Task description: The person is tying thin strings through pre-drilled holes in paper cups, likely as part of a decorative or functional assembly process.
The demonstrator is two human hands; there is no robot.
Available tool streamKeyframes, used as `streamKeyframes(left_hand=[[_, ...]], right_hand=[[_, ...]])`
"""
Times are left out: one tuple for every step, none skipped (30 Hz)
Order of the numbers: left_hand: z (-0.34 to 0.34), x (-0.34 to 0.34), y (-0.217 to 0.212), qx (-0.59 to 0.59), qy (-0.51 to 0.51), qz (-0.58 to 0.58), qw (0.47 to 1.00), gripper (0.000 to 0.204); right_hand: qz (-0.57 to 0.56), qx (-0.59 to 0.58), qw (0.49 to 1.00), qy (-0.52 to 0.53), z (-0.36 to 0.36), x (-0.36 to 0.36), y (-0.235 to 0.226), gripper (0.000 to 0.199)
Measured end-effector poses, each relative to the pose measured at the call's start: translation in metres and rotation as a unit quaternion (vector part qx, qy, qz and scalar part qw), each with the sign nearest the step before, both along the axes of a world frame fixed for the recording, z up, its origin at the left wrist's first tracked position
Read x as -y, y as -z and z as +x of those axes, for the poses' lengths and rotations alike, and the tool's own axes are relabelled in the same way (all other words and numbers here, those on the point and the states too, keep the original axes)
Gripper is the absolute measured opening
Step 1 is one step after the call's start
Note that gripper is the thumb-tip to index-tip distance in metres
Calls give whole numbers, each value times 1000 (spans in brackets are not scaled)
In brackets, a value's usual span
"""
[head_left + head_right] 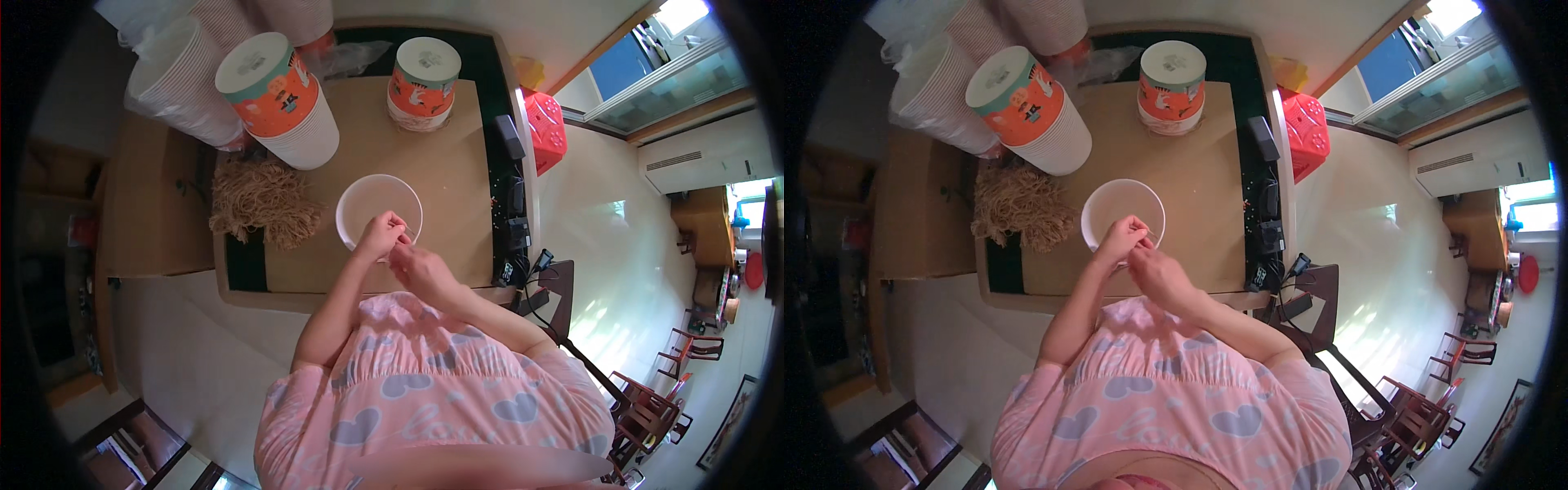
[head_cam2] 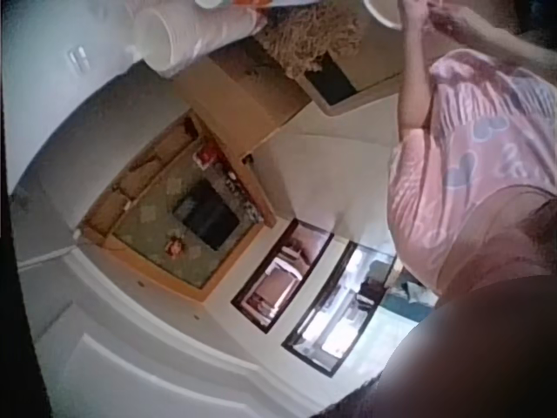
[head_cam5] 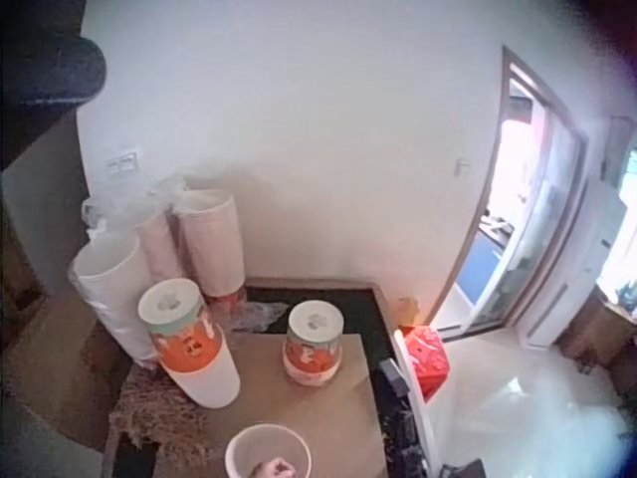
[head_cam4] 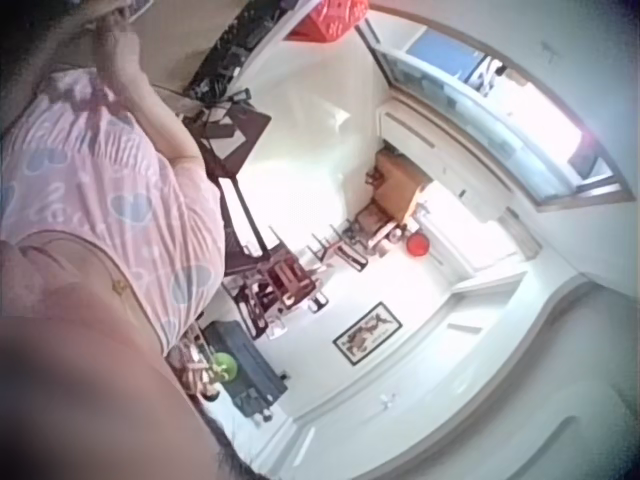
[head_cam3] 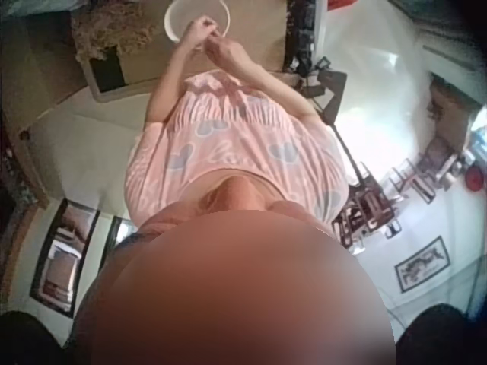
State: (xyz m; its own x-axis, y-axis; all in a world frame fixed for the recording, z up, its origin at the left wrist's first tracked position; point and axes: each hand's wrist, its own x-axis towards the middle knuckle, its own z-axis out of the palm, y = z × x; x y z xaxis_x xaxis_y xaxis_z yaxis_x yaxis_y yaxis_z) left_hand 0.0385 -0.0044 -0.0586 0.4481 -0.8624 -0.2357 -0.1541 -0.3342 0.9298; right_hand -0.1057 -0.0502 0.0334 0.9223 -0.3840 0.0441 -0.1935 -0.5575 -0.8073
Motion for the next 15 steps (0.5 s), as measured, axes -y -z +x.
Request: streamKeyframes(left_hand=[[0, 5, -16, -170, -29, 58, 983, 8], [-1, 10, -31, -333, -58, 116, 934, 8], [0, 10, -42, -373, -66, 125, 917, 9], [2, 9, -41, -373, -67, 124, 917, 9], [6, 7, -37, -383, -57, 127, 913, 9], [9, 2, -31, -393, -52, 128, 909, 8], [9, -1, -22, -395, -58, 125, 908, 8], [9, -4, -11, -386, -60, 98, 915, 8], [7, -6, 0, -377, -60, 73, 921, 9], [6, -12, 9, -415, -46, -13, 909, 8], [0, -11, 11, -417, -41, -13, 908, 8], [-4, -10, 12, -362, -60, -29, 930, 7], [-6, -9, 13, -305, -78, -46, 948, 6], [-7, -8, 14, -305, -79, -48, 948, 6], [-8, -8, 13, -293, -89, -48, 951, 5]], right_hand=[[-7, 36, 999, -23, 4, -5, 3, 15], [-21, 63, 997, -41, 8, -7, 3, 15], [-21, 64, 997, -43, 9, -7, 4, 15], [-32, 42, 996, -74, 10, -8, 5, 14], [-43, 19, 993, -106, 12, -8, 6, 13], [-3, -7, 997, -71, 14, -4, -1, 14], [36, -34, 998, -36, 14, 4, -9, 14], [23, -22, 999, 11, 18, 18, -4, 14], [7, -26, 999, 37, 22, 35, 1, 14], [-8, -30, 997, 68, 27, 51, 6, 14], [-63, -57, 995, 60, 27, 63, 18, 14], [-118, -81, 989, 47, 32, 71, 22, 15], [-105, -93, 990, 17, 31, 75, 26, 15], [-107, -93, 990, 15, 32, 78, 29, 15], [-108, -113, 988, -10, 32, 80, 32, 14]])
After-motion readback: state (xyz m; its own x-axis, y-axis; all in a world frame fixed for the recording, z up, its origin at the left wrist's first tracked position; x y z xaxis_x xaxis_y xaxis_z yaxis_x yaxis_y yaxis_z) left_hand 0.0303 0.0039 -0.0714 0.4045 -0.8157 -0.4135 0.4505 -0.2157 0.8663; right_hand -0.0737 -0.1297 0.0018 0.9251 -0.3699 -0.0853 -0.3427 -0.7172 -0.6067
